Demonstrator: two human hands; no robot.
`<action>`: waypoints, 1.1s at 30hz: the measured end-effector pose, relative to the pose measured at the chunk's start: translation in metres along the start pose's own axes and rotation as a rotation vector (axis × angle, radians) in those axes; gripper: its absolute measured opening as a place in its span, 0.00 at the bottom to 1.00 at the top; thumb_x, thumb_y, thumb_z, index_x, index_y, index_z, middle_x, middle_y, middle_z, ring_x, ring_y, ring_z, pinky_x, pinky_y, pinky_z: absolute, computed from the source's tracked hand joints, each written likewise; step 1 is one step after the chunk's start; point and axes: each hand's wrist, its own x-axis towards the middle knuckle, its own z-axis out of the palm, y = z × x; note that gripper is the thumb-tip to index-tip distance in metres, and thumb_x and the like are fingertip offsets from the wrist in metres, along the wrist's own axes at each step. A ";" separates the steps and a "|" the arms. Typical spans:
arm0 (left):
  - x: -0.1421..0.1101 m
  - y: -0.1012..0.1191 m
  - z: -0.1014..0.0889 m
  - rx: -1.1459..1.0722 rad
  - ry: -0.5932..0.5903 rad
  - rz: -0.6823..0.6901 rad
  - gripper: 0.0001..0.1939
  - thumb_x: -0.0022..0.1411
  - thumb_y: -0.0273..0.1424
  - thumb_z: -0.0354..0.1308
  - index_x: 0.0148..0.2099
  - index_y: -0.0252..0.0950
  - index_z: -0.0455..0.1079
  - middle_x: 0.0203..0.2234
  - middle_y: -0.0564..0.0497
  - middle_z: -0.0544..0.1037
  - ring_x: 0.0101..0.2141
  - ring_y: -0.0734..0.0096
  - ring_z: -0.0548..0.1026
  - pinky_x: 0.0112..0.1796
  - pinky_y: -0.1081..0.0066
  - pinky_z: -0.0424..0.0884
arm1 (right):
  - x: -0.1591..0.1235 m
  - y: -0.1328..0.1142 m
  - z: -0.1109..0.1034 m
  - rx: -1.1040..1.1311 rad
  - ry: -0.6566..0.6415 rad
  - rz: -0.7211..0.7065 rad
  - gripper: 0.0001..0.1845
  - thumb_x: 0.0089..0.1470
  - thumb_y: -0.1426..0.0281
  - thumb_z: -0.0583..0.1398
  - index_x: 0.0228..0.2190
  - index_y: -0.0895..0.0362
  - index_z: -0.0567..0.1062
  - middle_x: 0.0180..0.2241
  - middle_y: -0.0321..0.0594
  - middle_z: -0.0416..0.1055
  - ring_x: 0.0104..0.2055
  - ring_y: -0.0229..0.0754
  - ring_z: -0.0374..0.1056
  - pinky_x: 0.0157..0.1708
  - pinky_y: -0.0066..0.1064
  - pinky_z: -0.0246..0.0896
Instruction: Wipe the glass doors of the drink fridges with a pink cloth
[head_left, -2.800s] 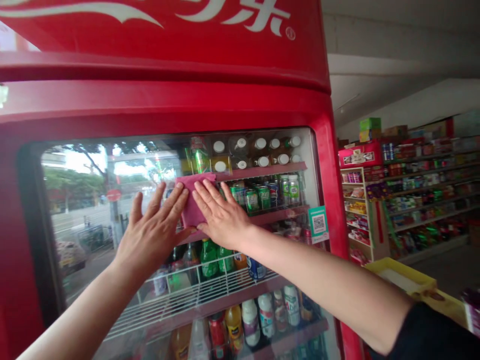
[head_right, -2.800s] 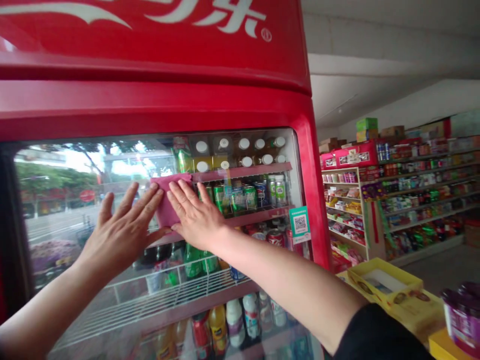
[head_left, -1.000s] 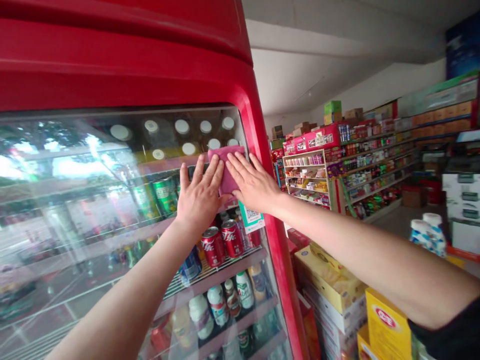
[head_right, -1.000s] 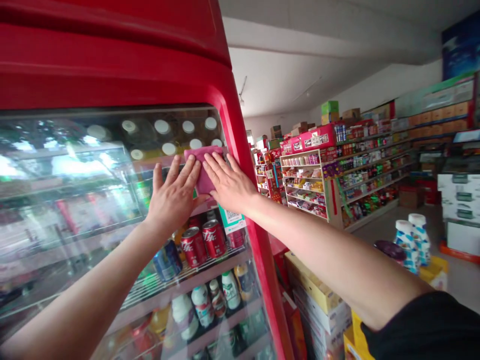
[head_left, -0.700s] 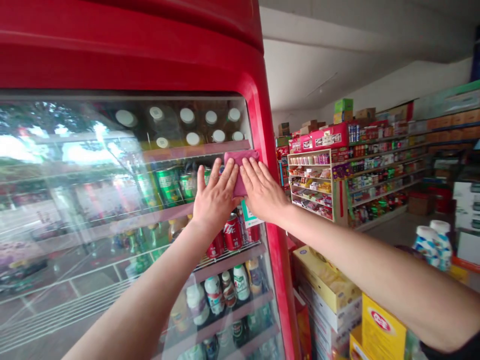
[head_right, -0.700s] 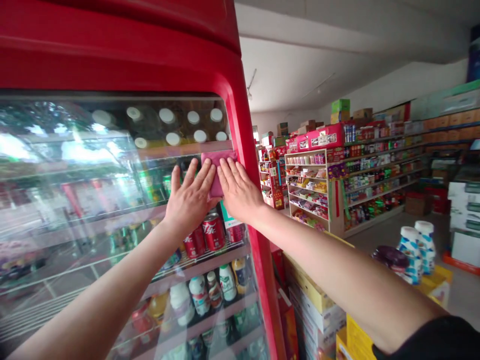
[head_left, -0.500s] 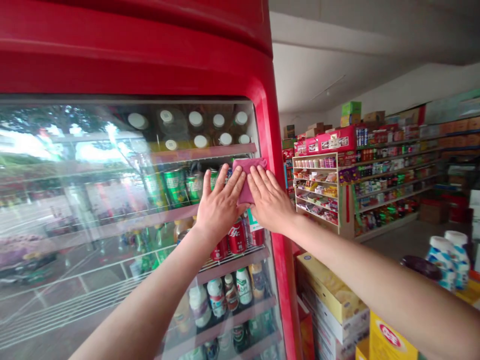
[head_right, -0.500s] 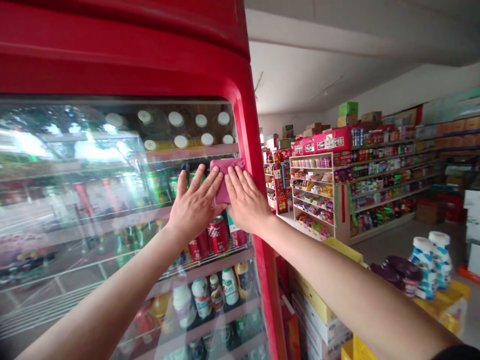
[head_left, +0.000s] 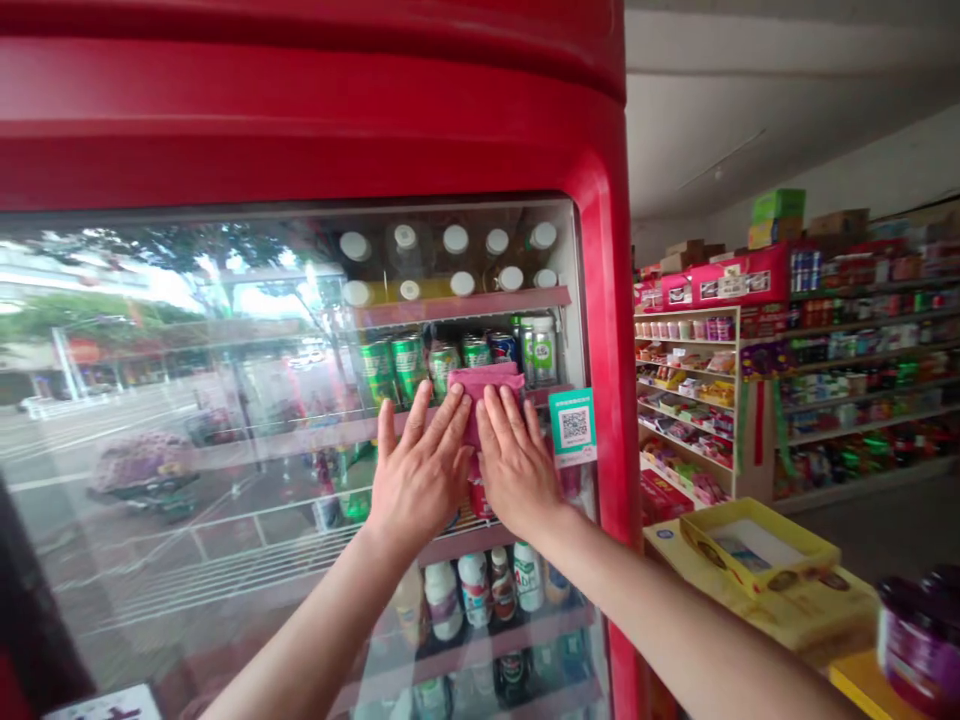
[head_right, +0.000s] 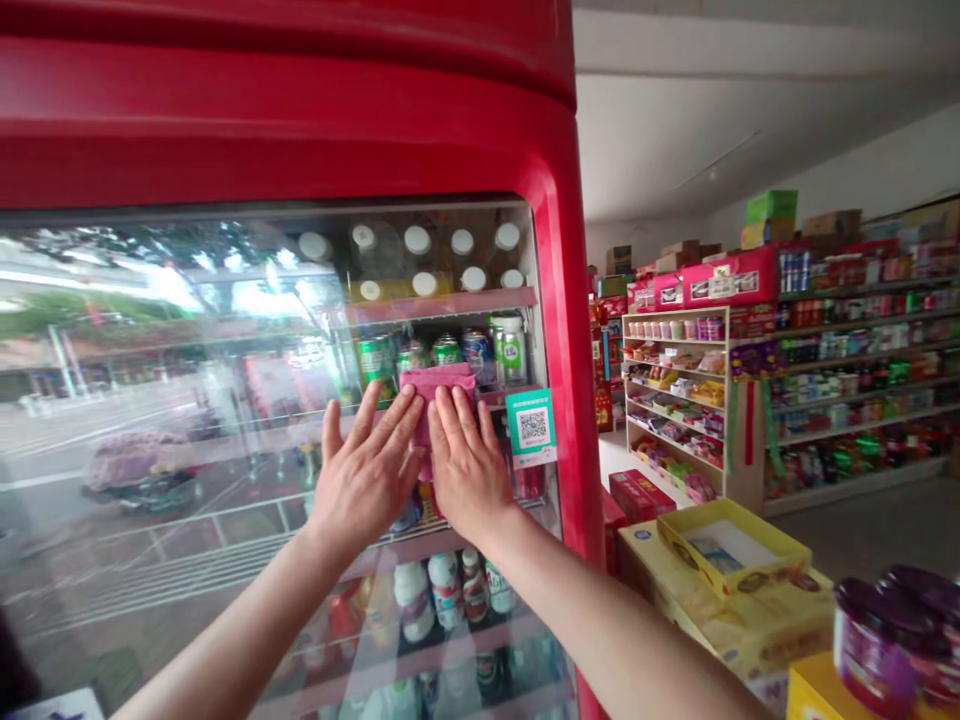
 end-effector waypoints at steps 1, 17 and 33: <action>-0.007 -0.006 -0.003 0.001 0.013 -0.026 0.36 0.77 0.37 0.57 0.82 0.45 0.54 0.75 0.50 0.66 0.79 0.50 0.52 0.78 0.42 0.29 | 0.002 -0.010 0.003 0.012 -0.007 -0.018 0.39 0.73 0.74 0.52 0.78 0.66 0.48 0.81 0.51 0.42 0.85 0.58 0.35 0.81 0.62 0.42; -0.006 0.019 0.019 -0.049 -0.044 -0.072 0.38 0.78 0.40 0.52 0.83 0.41 0.47 0.80 0.49 0.55 0.81 0.50 0.43 0.78 0.40 0.26 | -0.011 0.017 -0.021 0.010 0.015 0.004 0.43 0.74 0.72 0.55 0.80 0.56 0.41 0.79 0.51 0.54 0.82 0.57 0.49 0.80 0.64 0.40; -0.071 -0.097 -0.025 0.116 -0.033 -0.136 0.42 0.79 0.43 0.54 0.84 0.46 0.37 0.79 0.52 0.56 0.81 0.53 0.40 0.78 0.45 0.24 | 0.036 -0.114 0.033 0.124 0.047 -0.019 0.46 0.73 0.73 0.51 0.80 0.57 0.31 0.81 0.52 0.46 0.83 0.60 0.43 0.80 0.67 0.37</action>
